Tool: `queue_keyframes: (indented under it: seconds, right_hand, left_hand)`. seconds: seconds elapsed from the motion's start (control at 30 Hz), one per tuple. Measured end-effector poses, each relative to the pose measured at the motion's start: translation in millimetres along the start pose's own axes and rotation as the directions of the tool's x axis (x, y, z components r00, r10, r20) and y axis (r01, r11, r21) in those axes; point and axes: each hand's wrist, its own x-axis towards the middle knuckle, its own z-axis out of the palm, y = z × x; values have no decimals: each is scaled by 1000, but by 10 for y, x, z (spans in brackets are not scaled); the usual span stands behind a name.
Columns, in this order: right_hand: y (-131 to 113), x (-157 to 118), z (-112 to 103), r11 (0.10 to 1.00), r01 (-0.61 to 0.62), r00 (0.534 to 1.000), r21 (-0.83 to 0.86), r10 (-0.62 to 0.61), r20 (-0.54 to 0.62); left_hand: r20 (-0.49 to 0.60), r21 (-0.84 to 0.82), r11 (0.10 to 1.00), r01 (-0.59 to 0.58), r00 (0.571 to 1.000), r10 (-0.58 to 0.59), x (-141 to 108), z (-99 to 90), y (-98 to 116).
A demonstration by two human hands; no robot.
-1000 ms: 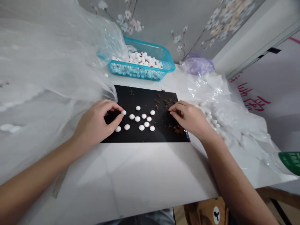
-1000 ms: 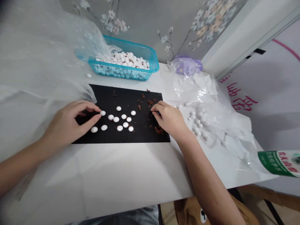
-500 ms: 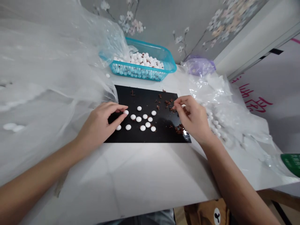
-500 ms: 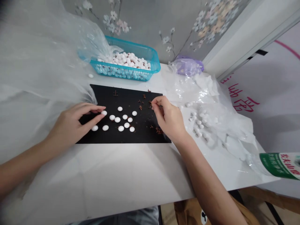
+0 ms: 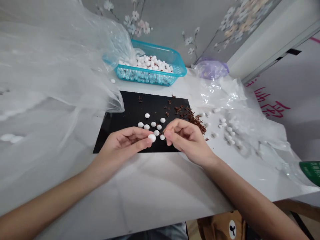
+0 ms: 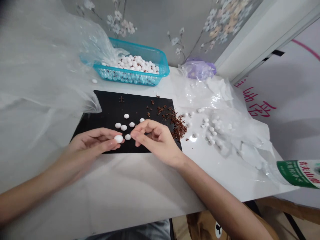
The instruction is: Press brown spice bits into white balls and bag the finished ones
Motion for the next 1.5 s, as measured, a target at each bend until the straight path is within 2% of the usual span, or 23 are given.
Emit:
queue_keyframes:
  seconds: [0.13,0.37,0.67,0.83,1.03,1.33,1.5]
  right_hand:
    - [-22,-14,41,1000,-6,998,-24,7,70]
    - [-11,-23,59,999,-29,995,-30,31,95]
    - [56,-14,114,999,-9,997,44,6,71]
    - [67,-8,125,997,-49,998,59,47,33]
    - [86,-3,124,993,-82,996,82,77,54]
    - [111,-12,139,975,-109,992,194,93,89]
    - [115,-5,149,956,-191,979,225,169,113]
  left_hand:
    - [30,-47,994,94,995,-93,-17,12,-14]
    - [56,-135,980,144,989,-137,-14,16,-26]
    - [89,-158,975,157,986,-144,-15,-3,-47]
    - [86,-112,985,133,989,-123,-25,-5,-50]
    - [69,-94,984,149,987,-143,-12,-3,-53]
    - [121,-116,982,152,983,-138,-17,-9,-41]
    - [130,-96,988,123,985,-110,-11,-25,-58]
